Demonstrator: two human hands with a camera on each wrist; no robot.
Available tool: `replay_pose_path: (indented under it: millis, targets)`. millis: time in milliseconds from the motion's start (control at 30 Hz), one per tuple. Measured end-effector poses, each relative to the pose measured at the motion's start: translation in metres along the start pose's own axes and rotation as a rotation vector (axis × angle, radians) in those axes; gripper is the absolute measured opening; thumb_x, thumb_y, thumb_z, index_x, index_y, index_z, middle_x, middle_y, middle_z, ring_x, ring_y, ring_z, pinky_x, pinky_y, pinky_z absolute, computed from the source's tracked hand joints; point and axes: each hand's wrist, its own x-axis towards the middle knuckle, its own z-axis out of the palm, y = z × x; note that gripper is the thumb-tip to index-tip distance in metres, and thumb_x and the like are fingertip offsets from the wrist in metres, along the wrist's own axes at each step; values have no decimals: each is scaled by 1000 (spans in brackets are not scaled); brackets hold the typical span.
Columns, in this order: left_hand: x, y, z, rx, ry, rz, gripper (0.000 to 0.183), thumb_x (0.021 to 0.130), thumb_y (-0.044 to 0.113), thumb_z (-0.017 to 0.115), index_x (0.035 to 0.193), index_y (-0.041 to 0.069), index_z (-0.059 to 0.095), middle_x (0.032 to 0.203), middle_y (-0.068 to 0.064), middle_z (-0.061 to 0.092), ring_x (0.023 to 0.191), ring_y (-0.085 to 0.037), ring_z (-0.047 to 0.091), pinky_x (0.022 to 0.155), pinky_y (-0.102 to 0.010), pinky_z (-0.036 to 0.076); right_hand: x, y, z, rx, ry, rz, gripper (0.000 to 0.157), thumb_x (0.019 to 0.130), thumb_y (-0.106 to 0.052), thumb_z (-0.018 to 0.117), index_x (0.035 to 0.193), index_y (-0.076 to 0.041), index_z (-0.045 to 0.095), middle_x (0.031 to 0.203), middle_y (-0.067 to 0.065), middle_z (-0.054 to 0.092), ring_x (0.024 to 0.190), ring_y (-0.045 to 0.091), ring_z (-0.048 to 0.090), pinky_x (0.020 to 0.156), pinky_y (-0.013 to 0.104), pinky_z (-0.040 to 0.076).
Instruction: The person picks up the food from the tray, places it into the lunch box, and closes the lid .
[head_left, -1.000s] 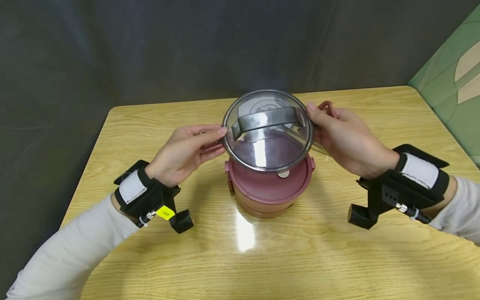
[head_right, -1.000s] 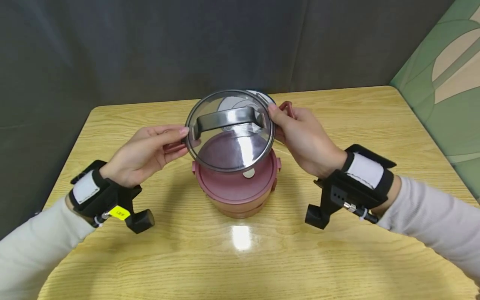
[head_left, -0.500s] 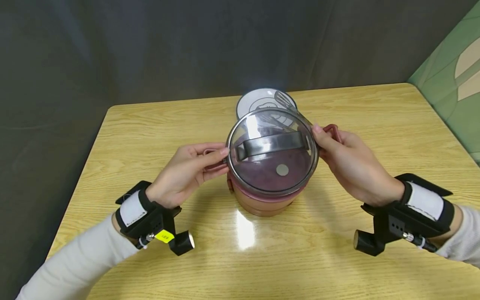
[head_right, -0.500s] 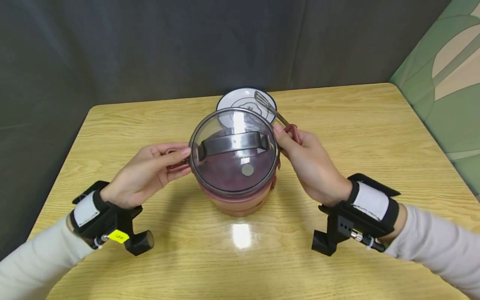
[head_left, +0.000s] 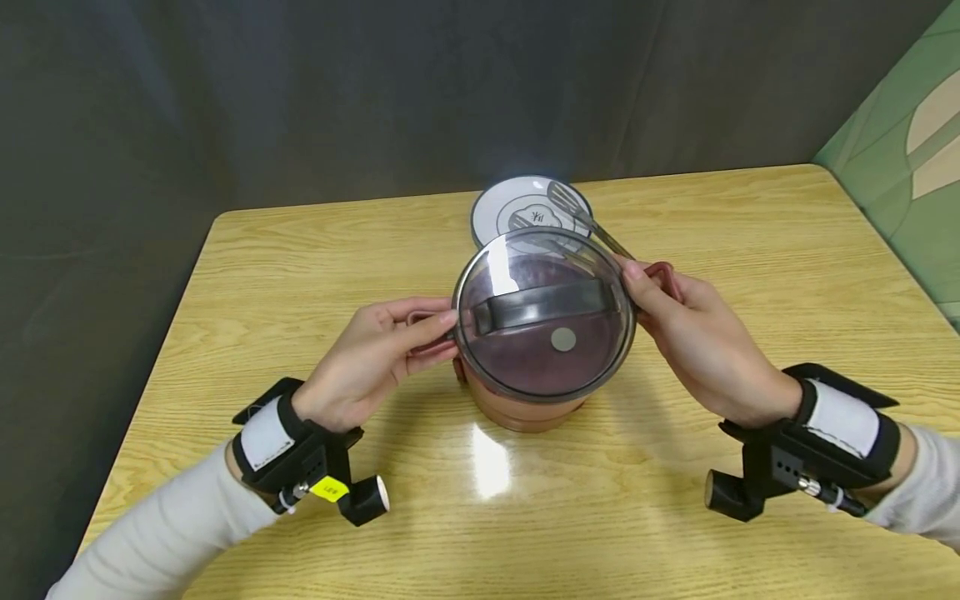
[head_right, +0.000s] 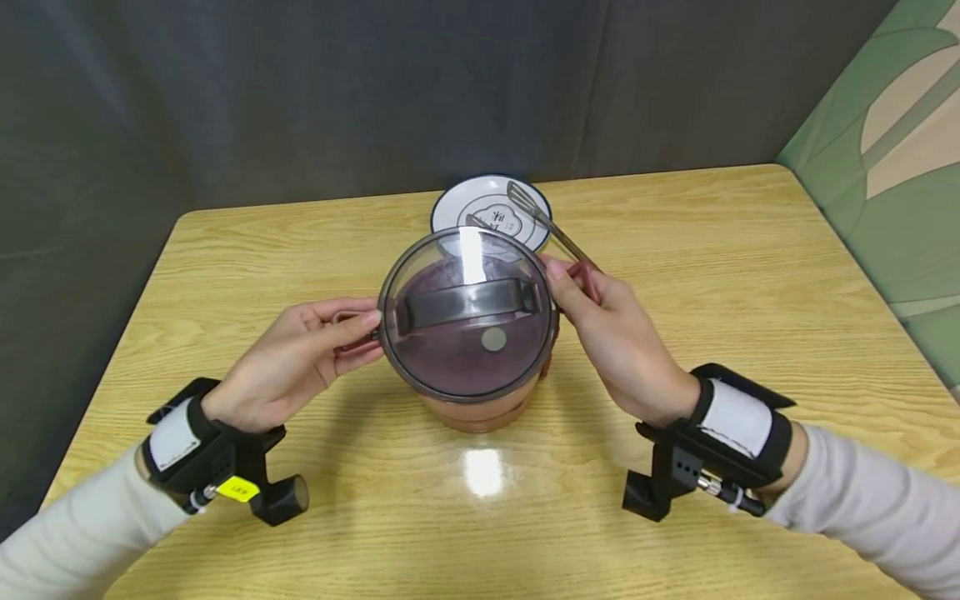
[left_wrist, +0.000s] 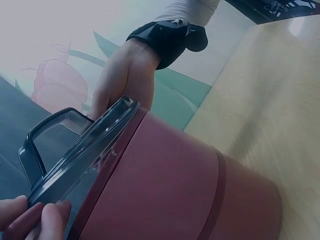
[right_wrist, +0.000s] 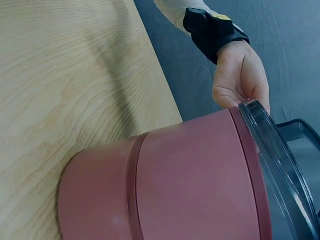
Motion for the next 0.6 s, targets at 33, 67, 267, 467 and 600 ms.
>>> replay_pose_path:
  millis: [33, 67, 267, 467, 600]
  targets:
    - [0, 0, 0, 2, 1, 3, 38, 98, 0, 51, 134, -13, 46, 115, -10, 61, 97, -12, 67, 93, -28, 53, 0, 1, 0, 6, -2, -3, 48, 100, -34, 50, 135, -1, 51, 158, 5, 30, 146, 13, 22, 121, 36, 17]
    - [0, -1, -1, 2, 1, 5, 39, 98, -1, 51, 134, -13, 46, 116, -11, 61, 97, -12, 67, 93, -28, 53, 0, 1, 0, 11, -1, -3, 44, 101, -34, 50, 128, 0, 54, 158, 5, 29, 147, 13, 21, 121, 37, 16]
    - [1, -5, -5, 21, 19, 50, 38, 97, -2, 53, 133, -14, 48, 114, -8, 66, 97, -12, 68, 92, -30, 54, 3, 1, 0, -12, -4, 16, 54, 101, -34, 49, 142, 0, 43, 159, 6, 27, 147, 13, 19, 121, 39, 16]
    - [3, -7, -9, 65, 67, 96, 36, 95, -2, 57, 128, -15, 52, 105, -4, 72, 92, -13, 70, 88, -31, 56, 5, 2, 0, -34, -1, 51, 62, 101, -34, 47, 149, 1, 31, 160, 7, 24, 147, 14, 19, 121, 41, 14]
    - [3, -9, -13, 55, 73, 109, 35, 93, -3, 59, 125, -16, 54, 100, -4, 73, 89, -15, 71, 88, -33, 56, 7, 4, -1, -48, 12, 72, 59, 101, -35, 47, 146, 2, 36, 159, 7, 26, 146, 15, 22, 121, 42, 15]
